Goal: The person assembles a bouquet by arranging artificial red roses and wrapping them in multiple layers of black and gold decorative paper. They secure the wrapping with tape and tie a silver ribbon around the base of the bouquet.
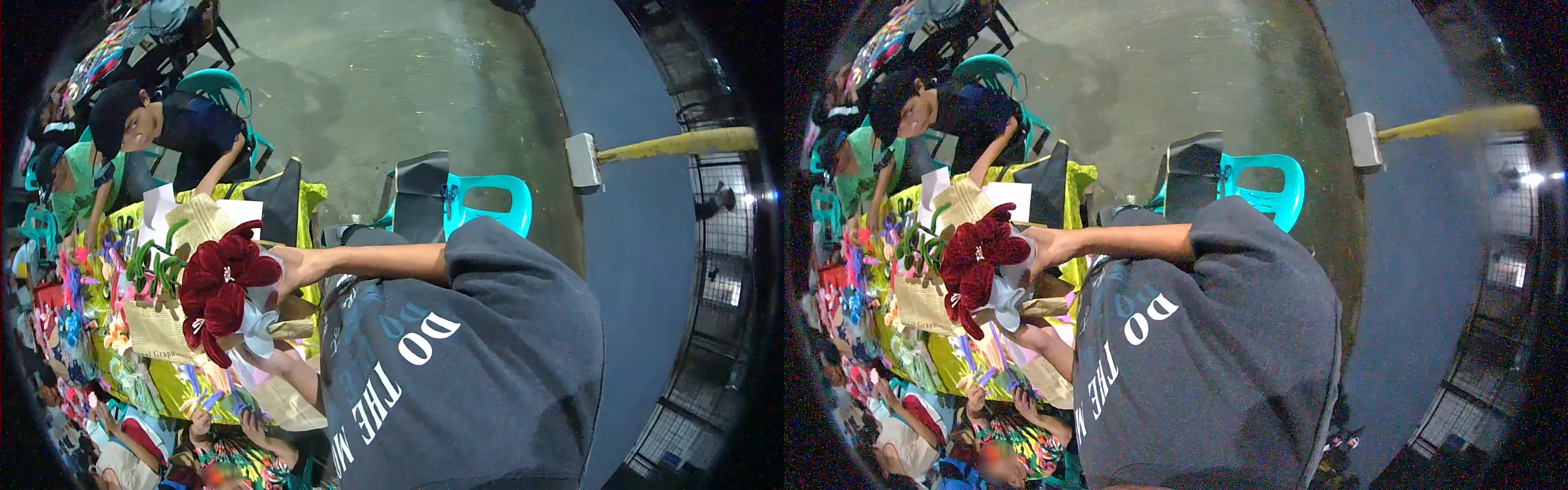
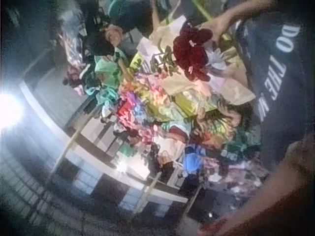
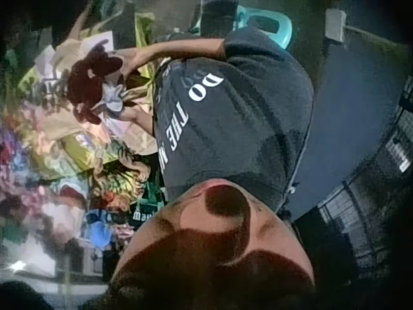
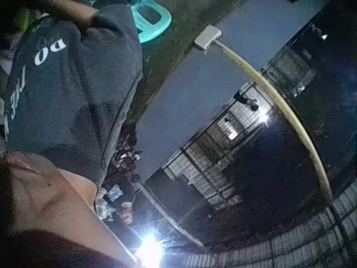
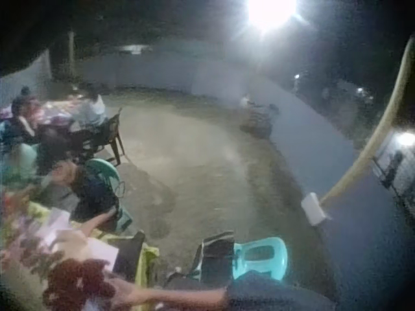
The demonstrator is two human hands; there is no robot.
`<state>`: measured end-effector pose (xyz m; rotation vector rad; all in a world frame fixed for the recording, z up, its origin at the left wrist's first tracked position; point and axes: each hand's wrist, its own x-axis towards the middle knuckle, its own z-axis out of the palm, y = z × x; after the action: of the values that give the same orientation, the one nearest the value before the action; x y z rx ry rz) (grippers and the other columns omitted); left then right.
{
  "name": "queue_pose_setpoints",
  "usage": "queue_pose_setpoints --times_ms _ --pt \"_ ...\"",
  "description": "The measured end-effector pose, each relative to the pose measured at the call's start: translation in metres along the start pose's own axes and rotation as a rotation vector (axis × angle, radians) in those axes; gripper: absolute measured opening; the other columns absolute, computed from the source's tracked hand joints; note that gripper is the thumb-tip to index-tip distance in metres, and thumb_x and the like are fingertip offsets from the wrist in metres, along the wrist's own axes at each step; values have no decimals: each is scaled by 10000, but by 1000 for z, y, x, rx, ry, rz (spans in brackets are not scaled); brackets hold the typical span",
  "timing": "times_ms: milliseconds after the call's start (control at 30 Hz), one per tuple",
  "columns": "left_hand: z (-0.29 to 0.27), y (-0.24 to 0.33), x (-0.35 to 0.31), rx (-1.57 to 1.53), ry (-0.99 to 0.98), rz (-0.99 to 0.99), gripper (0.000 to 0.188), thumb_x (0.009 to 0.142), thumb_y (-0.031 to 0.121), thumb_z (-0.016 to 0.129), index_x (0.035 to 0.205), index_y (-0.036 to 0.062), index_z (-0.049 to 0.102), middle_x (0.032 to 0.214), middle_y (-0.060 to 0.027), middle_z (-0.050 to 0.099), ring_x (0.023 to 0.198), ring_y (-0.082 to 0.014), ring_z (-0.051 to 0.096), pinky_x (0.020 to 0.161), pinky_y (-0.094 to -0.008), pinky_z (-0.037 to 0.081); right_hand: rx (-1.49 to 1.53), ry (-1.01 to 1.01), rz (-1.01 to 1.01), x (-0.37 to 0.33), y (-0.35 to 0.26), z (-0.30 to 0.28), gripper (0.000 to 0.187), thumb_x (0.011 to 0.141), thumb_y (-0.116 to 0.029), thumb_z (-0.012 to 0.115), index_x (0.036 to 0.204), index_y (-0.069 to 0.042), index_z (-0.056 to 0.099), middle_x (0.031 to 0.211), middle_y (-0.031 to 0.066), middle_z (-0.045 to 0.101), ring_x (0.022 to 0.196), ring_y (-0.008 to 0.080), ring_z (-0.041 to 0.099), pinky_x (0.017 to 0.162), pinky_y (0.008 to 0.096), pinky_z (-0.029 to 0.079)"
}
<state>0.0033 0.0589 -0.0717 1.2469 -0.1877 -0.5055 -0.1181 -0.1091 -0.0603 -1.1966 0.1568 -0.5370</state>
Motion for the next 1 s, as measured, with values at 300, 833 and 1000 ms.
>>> queue_pose_setpoints --times_ms 300,833,1000 --pt "22 -11 5 355 -164 127 706 928 519 505 1405 9 404 1360 -168 510 1162 -315 571 979 -440 484 -190 93 0 -17 -13 -13 664 707 -235 854 1266 -28 562 1199 82 651 1109 159 586 975 351 469" --pt "-4 -40 0 566 -247 178 549 889 203 691 1297 -85 462 1270 -190 570 1114 -305 568 988 -396 432 -201 95 -2 -26 -15 -14 818 700 -283 866 1340 -23 429 1199 118 640 1099 188 590 965 365 473" --pt "4 -30 -1 590 -246 215 523 876 166 699 1274 -85 470 1288 -190 553 1118 -293 566 981 -395 437 -139 97 -14 -22 -7 -13 714 683 -237 881 1261 -15 527 1190 104 648 1091 179 592 961 376 478"
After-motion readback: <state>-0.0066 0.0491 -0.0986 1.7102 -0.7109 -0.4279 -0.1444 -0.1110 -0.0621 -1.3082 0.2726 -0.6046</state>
